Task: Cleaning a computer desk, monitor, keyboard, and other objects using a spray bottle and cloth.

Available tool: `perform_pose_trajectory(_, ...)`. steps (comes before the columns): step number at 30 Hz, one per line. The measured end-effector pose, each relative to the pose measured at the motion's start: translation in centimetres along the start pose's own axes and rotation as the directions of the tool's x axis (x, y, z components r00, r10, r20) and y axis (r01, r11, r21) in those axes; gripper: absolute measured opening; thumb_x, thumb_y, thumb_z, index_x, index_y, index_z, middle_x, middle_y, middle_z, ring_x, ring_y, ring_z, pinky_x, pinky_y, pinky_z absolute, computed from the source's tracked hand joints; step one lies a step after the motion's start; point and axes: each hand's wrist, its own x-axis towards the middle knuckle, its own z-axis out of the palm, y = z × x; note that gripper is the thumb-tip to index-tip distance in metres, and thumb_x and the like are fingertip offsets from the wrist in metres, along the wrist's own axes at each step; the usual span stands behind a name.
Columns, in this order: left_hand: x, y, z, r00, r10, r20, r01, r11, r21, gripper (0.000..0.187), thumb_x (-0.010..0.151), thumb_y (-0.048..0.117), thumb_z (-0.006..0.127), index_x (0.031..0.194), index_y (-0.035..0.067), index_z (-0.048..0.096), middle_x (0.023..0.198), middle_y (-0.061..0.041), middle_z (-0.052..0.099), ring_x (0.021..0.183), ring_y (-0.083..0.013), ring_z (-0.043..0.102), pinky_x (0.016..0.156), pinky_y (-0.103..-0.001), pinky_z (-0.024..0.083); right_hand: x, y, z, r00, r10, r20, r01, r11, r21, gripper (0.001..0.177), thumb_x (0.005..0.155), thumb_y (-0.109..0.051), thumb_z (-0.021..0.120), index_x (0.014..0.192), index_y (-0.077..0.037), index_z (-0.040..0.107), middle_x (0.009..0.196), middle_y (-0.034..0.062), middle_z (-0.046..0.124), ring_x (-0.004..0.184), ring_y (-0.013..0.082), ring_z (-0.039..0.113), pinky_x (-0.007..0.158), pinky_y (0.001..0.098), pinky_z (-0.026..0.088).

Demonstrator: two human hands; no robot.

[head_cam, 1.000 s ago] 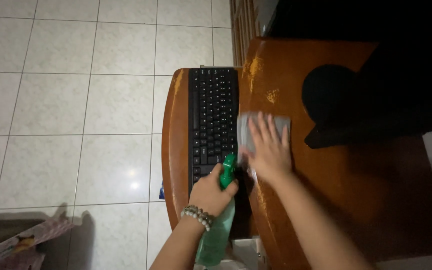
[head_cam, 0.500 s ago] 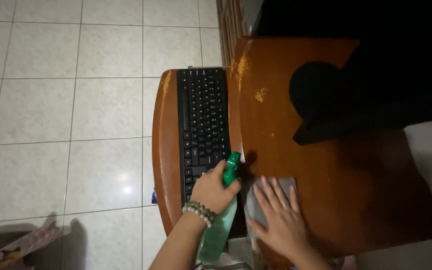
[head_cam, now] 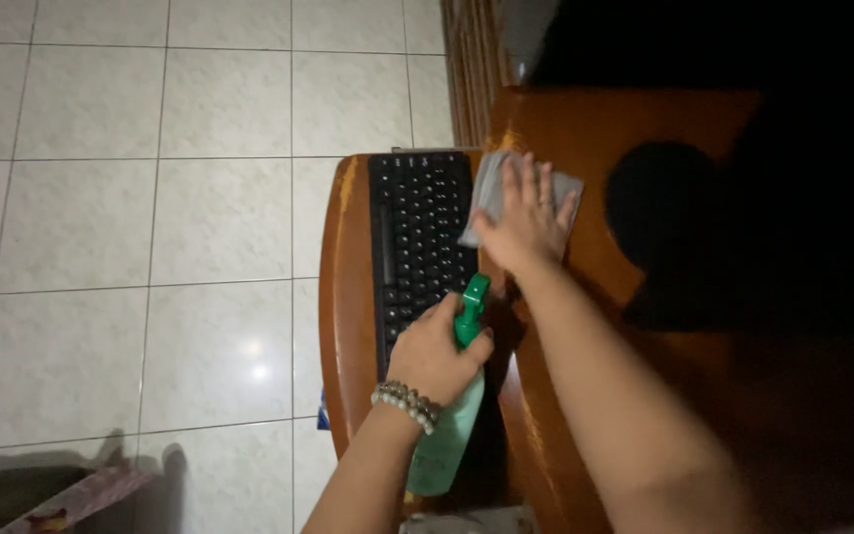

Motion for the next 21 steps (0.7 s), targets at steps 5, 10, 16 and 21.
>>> perform_pose_trajectory(5,1.0,-1.8,-0.5,1.0,-0.02,-0.011,0.02,1.0,0.0,0.065,0.082,0.041,0.068,0.133,0.002,0.057,0.123,-0.022,0.068,0.105,-0.0408,0.068,0.09,-0.048,0.055,6.9,-0.9,-0.6,0.992,0.128,-0.001,-0.128,0.992,0.022,0.094,0.093,-0.059,0.055,0.166,-0.026,0.006,0.174,-0.0004,-0.004,0.159,0.0237,-0.004,0.125,0.0586,-0.002)
perform_pose_trajectory(10,0.6,-2.5,-1.2,0.999,-0.041,0.001,0.041,0.999,-0.007,0.071,0.082,0.042,0.068,0.137,-0.001,0.055,0.128,-0.022,0.067,0.11,-0.0403,0.067,0.094,-0.046,0.054,10.1,-0.8,-1.4,0.983,0.18,0.041,-0.182,0.982,0.052,0.092,0.095,-0.061,0.051,0.165,-0.029,0.002,0.173,-0.0029,-0.009,0.159,0.0222,-0.009,0.126,0.0571,-0.004)
perform_pose_trajectory(16,-0.8,-3.0,-0.9,0.999,-0.049,0.013,0.05,0.999,-0.011,0.071,0.08,0.041,0.069,0.136,-0.001,0.056,0.129,-0.023,0.065,0.111,-0.0405,0.066,0.093,-0.046,0.054,9.4,-0.5,-1.3,0.989,0.145,0.029,-0.146,0.989,0.038,0.086,0.097,-0.064,0.043,0.165,-0.028,0.004,0.173,-0.0027,-0.008,0.159,0.021,-0.008,0.126,0.0569,-0.003)
perform_pose_trajectory(21,-1.8,-2.0,-0.7,0.998,-0.051,0.027,0.052,0.999,-0.017,0.07,0.08,0.041,0.068,0.135,0.0,0.056,0.125,-0.022,0.068,0.108,-0.0398,0.068,0.092,-0.046,0.055,3.7,1.0,0.6,0.996,0.049,-0.075,-0.049,0.999,-0.001,0.08,0.099,-0.062,0.037,0.164,-0.023,0.01,0.172,0.0009,-0.002,0.158,0.0244,-0.003,0.123,0.0585,0.001)
